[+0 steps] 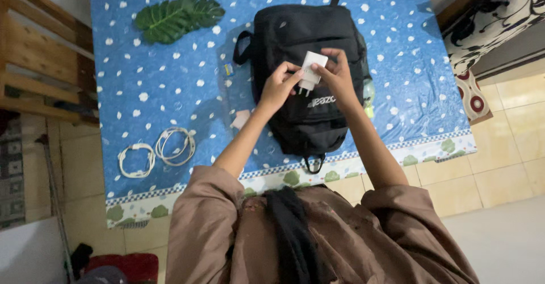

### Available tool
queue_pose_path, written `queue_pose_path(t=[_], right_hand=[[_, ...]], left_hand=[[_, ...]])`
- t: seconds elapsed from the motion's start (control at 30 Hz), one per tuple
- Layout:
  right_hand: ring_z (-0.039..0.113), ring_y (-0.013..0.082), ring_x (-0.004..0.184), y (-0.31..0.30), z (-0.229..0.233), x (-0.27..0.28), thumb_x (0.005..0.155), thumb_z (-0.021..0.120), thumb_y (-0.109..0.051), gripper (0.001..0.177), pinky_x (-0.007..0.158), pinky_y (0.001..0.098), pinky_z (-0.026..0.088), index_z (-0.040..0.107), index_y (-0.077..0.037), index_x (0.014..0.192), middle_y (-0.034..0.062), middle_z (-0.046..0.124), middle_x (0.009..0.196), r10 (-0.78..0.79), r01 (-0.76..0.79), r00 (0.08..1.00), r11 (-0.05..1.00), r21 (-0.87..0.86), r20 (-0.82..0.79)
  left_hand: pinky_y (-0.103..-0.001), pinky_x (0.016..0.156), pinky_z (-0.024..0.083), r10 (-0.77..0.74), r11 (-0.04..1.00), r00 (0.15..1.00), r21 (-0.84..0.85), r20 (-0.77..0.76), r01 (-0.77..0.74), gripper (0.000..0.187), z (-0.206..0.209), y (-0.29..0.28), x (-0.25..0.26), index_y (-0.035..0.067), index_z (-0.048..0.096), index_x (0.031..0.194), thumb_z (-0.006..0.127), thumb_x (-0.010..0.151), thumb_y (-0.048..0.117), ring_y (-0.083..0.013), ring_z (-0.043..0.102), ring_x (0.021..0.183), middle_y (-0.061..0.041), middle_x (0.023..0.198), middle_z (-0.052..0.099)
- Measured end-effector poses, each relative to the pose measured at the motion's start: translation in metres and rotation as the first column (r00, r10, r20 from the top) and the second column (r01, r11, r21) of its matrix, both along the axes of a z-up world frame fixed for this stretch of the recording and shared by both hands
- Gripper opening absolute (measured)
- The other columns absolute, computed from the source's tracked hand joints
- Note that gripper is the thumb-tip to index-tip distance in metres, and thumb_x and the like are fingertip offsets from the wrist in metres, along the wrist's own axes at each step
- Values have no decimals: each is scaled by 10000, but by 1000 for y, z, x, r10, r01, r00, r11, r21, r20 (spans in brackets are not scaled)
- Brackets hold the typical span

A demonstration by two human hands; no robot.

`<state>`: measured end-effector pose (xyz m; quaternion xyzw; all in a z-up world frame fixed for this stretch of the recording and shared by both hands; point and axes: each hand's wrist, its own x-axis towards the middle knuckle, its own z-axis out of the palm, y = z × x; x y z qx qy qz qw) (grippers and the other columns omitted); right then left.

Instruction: The person packs a black backpack on a table, placing a pouch, bottles, a comb, and small items into its pockets and zipping them closed. They then coil white charging cables and place the coiled cables into the backpack.

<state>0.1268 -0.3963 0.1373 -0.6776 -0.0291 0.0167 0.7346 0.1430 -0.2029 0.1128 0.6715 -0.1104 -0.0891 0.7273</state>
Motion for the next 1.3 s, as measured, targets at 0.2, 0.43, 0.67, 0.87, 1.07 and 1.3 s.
queue_pose_path(t=[0.2,0.43,0.67,0.87,1.07,1.3], right_hand=[[701,183,1068,-39,-17,15,1005,667,-184,540,804,394,655,371,-123,1454,89,641,1246,68,-64,994,997,45,-82],[714,221,974,-77,-35,44,960,699,-175,632,743,394,671,421,-136,1526,69,616,1101,36,-59,984,990,-128,-176],[738,224,888,-70,-41,63,897,792,-80,634,625,377,652,372,-57,1371,120,618,1112,-56,42,996,978,-205,-66],[722,231,905,-50,-55,92,931,753,-25,411,685,374,696,431,-16,1186,135,592,1178,-211,214,977,971,110,-36],[695,198,1073,-31,-69,96,936,691,54,338,812,306,675,533,-13,1227,88,559,1212,-329,305,935,937,174,133],[741,158,913,-32,-38,82,947,698,18,91,661,258,640,706,2,1036,62,581,1066,-392,492,851,828,-268,349]], left_hand=[[-356,665,523,126,882,978,433,165,-187,234,12,-48,14,148,650,1042,695,972,366,-219,670,758,-35,902,748],[-609,1141,305,-209,425,705,712,678,-559,159,22,-50,63,272,734,1075,707,918,266,-415,413,1394,-75,1497,463],[-705,1135,222,-301,299,638,706,708,-642,482,7,-55,89,312,684,1370,684,910,170,-465,417,1369,-107,1586,360],[-656,1149,280,-303,307,615,686,728,-660,570,11,-63,93,338,691,1356,716,846,85,-382,496,1343,-63,1645,300],[-653,1131,304,-297,315,646,711,703,-629,650,16,-61,88,325,678,1377,794,777,106,-367,517,1298,-52,1643,273],[-671,1133,293,-284,350,639,698,715,-625,639,11,-57,79,358,652,1402,823,813,177,-373,492,1316,-54,1621,294]])
